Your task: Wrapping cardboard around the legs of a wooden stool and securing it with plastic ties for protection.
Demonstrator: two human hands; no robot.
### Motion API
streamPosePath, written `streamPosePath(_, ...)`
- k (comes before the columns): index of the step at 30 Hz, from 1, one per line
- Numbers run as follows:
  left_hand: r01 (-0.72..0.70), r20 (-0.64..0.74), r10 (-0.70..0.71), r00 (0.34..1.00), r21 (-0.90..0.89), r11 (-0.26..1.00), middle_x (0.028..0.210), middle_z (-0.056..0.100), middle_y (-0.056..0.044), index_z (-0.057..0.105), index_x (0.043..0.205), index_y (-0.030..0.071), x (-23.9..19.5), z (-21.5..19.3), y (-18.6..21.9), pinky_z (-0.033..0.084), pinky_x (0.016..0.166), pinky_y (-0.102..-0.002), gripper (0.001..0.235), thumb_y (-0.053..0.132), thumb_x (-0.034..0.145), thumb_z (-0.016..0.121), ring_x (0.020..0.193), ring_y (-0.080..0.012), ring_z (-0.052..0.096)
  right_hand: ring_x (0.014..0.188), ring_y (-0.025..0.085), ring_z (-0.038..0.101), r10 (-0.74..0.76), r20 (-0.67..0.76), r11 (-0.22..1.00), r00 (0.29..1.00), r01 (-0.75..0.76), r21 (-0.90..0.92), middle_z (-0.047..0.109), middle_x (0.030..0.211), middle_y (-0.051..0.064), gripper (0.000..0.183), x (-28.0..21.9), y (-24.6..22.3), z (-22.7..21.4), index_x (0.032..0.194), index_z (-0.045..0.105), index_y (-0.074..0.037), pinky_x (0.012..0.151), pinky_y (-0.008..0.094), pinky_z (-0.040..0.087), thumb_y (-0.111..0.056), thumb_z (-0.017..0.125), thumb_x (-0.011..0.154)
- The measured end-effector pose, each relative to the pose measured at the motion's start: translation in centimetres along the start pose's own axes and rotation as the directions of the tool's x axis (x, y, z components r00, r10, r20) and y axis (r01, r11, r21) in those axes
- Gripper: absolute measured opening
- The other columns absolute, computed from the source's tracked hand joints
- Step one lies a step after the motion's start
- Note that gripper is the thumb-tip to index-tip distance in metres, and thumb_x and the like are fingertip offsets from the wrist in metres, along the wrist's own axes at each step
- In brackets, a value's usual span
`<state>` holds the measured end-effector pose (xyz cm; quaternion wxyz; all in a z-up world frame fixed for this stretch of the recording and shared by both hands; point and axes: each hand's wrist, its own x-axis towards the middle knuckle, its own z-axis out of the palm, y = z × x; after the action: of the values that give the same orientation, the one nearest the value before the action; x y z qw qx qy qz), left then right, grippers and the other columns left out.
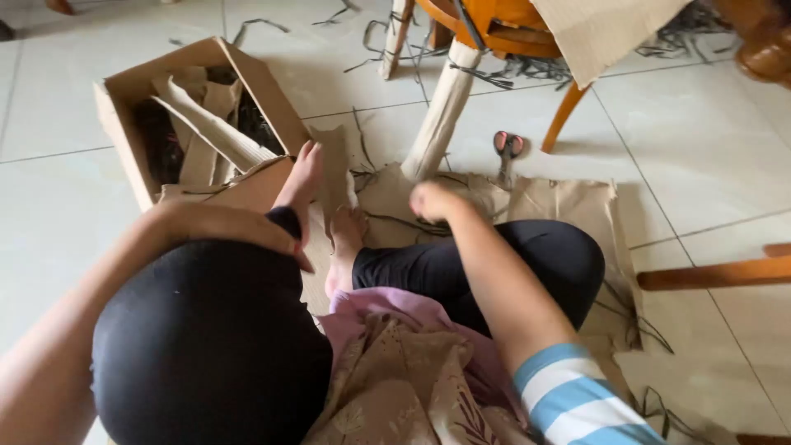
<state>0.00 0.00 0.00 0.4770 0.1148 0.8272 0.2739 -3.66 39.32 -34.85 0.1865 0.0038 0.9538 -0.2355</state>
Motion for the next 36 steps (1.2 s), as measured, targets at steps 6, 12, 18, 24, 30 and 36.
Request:
streamPosePath(6, 0.022, -0.182, -0.051, 0.982, -0.156, 0.988, 0.136, 0.07, -0.011, 0.068, 0.14, 0.013, 4.2, 1.0, -1.4, 0.036, 0.118, -0.039, 0.071, 0.049, 0.078, 0.073, 0.13, -0.0239, 0.06, 0.079, 0.022, 0.078, -0.026, 0.147, 0.944, 0.989, -0.024, 0.329, 0.079, 0.1, 0.015, 0.031, -5.3, -3.6, -2.4, 0.118, 0.073, -0.006, 0.08, 0.036, 0.06, -0.021, 0.069, 0.091)
streamPosePath(12, 0.047, -0.275, -0.13, 0.953, -0.289, 0.956, 0.141, 0.063, -0.014, 0.065, 0.142, 0.015, 9.5, 3.6, -2.8, 0.032, 0.119, -0.042, 0.082, 0.062, 0.074, 0.072, 0.135, -0.0274, 0.053, 0.059, 0.016, 0.064, 0.132, 0.045, 0.981, 0.99, -0.137, 0.138, 0.072, 0.071, 0.002, 0.014, -6.8, 2.9, -0.8, 0.087, 0.079, -0.011, 0.063, 0.031, 0.054, -0.017, 0.068, 0.08)
streamPosePath(18, 0.005, -0.41, -0.175, 0.895, -0.383, 0.924, 0.147, 0.056, -0.018, 0.062, 0.143, 0.018, 14.0, 2.7, -2.9, 0.027, 0.121, -0.045, 0.093, 0.076, 0.071, 0.072, 0.141, -0.031, 0.046, 0.102, 0.034, 0.073, 0.115, -0.161, 0.983, 0.98, -0.088, 0.164, 0.079, 0.1, 0.009, 0.03, -7.7, 2.1, 1.8, 0.104, 0.078, -0.019, 0.092, 0.047, 0.057, -0.022, 0.054, 0.087)
streamPosePath(24, -0.001, -0.501, -0.187, 0.845, -0.351, 0.936, 0.151, 0.053, -0.014, 0.06, 0.144, 0.021, 21.4, 0.7, -5.6, 0.022, 0.124, -0.045, 0.096, 0.09, 0.078, 0.057, 0.145, -0.031, 0.042, 0.11, 0.04, 0.069, 0.0, -0.291, 0.985, 0.957, 0.049, 0.164, 0.073, 0.11, 0.018, 0.028, -6.2, -0.9, 5.0, 0.121, 0.068, -0.015, 0.095, 0.052, 0.055, -0.025, 0.057, 0.097)
streamPosePath(30, 0.181, -0.439, -0.204, 0.875, -0.095, 0.979, 0.14, 0.058, -0.033, 0.049, 0.146, 0.009, 35.2, -0.1, -17.1, 0.032, 0.119, -0.053, 0.104, 0.095, 0.095, 0.022, 0.137, -0.0423, 0.05, 0.099, 0.03, 0.068, -0.06, -0.389, 0.995, 0.919, 0.085, 0.047, 0.068, 0.096, 0.009, 0.02, -2.6, -2.1, 4.3, 0.115, 0.069, -0.01, 0.088, 0.042, 0.053, -0.018, 0.065, 0.097)
streamPosePath(36, 0.155, -0.669, -0.074, 0.739, 0.062, 0.986, 0.139, 0.055, -0.029, 0.044, 0.15, 0.009, 31.2, 1.5, -9.5, 0.046, 0.103, -0.062, 0.076, 0.069, 0.102, 0.039, 0.125, -0.0537, 0.056, 0.114, 0.029, 0.052, -0.069, -0.402, 0.986, 0.913, 0.002, -0.166, 0.061, 0.105, 0.007, 0.013, 0.3, -1.8, 5.9, 0.099, 0.069, -0.011, 0.098, 0.047, 0.036, -0.022, 0.071, 0.093)
